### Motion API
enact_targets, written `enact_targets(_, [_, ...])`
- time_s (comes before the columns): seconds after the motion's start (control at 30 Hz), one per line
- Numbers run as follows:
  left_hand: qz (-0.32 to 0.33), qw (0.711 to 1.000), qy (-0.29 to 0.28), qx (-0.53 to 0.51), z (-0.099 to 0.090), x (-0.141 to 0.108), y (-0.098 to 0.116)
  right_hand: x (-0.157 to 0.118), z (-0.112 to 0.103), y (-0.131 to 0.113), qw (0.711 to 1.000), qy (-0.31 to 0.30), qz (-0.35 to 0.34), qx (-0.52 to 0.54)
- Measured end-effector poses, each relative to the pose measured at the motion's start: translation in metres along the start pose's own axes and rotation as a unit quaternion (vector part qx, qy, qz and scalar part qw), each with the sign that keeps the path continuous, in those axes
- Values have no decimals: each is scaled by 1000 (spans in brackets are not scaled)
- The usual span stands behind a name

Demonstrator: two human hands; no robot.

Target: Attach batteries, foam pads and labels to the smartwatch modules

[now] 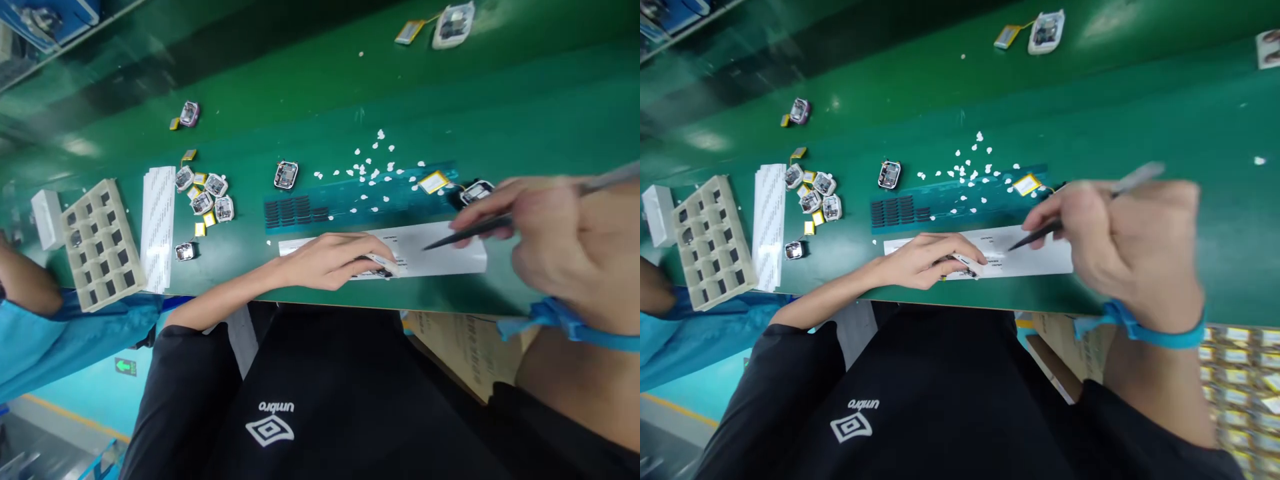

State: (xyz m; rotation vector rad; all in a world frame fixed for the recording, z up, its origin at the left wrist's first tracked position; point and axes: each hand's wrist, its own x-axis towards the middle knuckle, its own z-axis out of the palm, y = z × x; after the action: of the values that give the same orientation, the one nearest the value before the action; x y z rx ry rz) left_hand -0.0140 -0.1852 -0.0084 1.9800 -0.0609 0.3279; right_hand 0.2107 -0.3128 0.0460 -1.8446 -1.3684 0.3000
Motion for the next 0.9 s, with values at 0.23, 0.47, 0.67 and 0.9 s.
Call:
enact_targets(0.23, [1, 993, -57, 105, 2, 1, 0, -51, 5, 29, 998, 30, 12, 49])
enact_targets(0.47, [9, 989, -65, 136, 0, 0, 0, -59, 7, 28, 998, 13, 43, 52])
enact_targets(0.67, [-11, 989, -79, 127, 0, 0, -1, -57, 8, 32, 997, 20, 50, 61])
enact_targets(0.9, [36, 985, -44, 163, 2, 1, 0, -56, 5, 25, 993, -5, 67, 95])
